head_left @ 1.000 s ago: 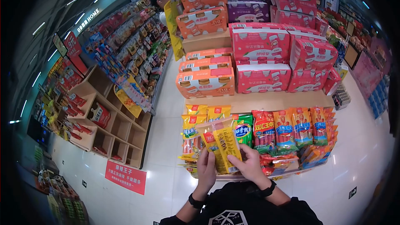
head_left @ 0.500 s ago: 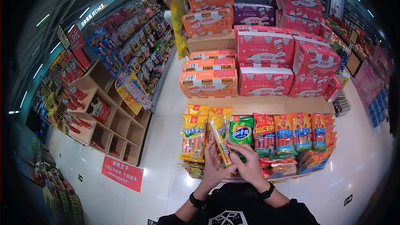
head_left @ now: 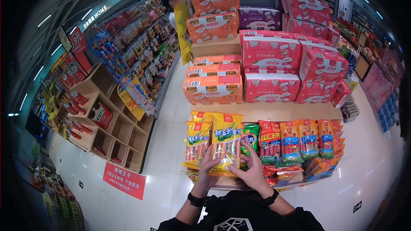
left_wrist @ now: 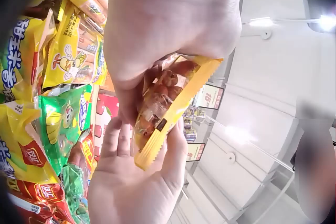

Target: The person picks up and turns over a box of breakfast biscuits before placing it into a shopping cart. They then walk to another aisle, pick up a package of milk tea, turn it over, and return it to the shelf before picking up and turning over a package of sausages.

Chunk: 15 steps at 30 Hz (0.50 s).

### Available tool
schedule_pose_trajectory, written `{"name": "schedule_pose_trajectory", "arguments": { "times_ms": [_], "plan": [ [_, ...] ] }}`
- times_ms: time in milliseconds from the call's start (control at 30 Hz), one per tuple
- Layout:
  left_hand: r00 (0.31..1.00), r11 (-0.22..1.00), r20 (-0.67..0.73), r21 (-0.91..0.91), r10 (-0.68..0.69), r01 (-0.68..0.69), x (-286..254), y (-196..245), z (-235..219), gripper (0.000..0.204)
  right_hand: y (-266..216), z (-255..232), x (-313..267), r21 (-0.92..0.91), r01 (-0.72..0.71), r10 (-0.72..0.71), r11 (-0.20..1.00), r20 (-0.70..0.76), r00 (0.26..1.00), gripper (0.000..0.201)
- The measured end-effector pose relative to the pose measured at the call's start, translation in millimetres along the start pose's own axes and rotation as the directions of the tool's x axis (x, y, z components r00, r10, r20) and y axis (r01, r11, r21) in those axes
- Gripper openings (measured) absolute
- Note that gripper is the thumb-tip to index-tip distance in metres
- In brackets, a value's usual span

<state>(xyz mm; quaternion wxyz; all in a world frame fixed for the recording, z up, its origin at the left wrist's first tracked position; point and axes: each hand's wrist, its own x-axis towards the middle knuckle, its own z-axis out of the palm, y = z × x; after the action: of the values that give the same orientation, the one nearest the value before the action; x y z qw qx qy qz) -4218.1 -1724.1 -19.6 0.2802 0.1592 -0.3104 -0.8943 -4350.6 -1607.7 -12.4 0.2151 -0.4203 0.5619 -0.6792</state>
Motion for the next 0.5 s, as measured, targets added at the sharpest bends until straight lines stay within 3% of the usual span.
{"name": "schedule_pose_trajectory", "arguments": {
  "times_ms": [33,100,133,167,267,333,467,500],
  "plan": [
    [1.000,1.000,-0.011,0.000,0.012,-0.012,0.2,-2.2,-2.5,0.075,7.8,4.2,1.4,0.251,-0.080,0.097,0.965,-0.056,0.994,0.066],
    [1.000,0.998,-0.031,0.070,0.000,0.002,1.7,-7.9,-7.8,0.074,28.4,1.8,6.5,0.346,-0.106,0.147,0.932,-0.094,0.985,0.059],
    [0.998,0.990,-0.057,0.137,-0.009,0.017,2.3,-10.7,-10.8,0.073,39.4,-9.0,8.3,0.355,-0.304,0.298,0.884,0.072,0.952,0.053],
    [0.998,0.990,-0.055,0.138,-0.008,0.015,3.0,-13.5,-15.4,0.073,47.2,-15.3,8.7,0.331,-0.490,0.432,0.806,0.236,0.870,0.047],
    [0.999,0.964,-0.044,0.266,-0.017,0.029,5.7,-14.6,-24.7,0.069,37.1,-13.4,12.0,0.367,-0.492,0.435,0.789,0.233,0.870,0.039],
    [0.999,0.875,0.027,0.482,0.027,-0.037,7.2,-10.9,-25.6,0.065,37.6,-9.6,12.5,0.398,-0.495,0.436,0.773,0.234,0.869,0.040],
    [0.996,0.817,0.080,0.573,0.025,-0.067,6.4,-0.8,-24.4,0.062,53.2,0.4,12.1,0.437,-0.412,0.382,0.799,0.161,0.910,0.043],
    [0.995,0.765,0.049,0.636,0.089,-0.099,1.0,3.6,-17.9,0.062,58.8,2.1,13.2,0.415,-0.401,0.374,0.817,0.148,0.916,0.045]
  ]
}}
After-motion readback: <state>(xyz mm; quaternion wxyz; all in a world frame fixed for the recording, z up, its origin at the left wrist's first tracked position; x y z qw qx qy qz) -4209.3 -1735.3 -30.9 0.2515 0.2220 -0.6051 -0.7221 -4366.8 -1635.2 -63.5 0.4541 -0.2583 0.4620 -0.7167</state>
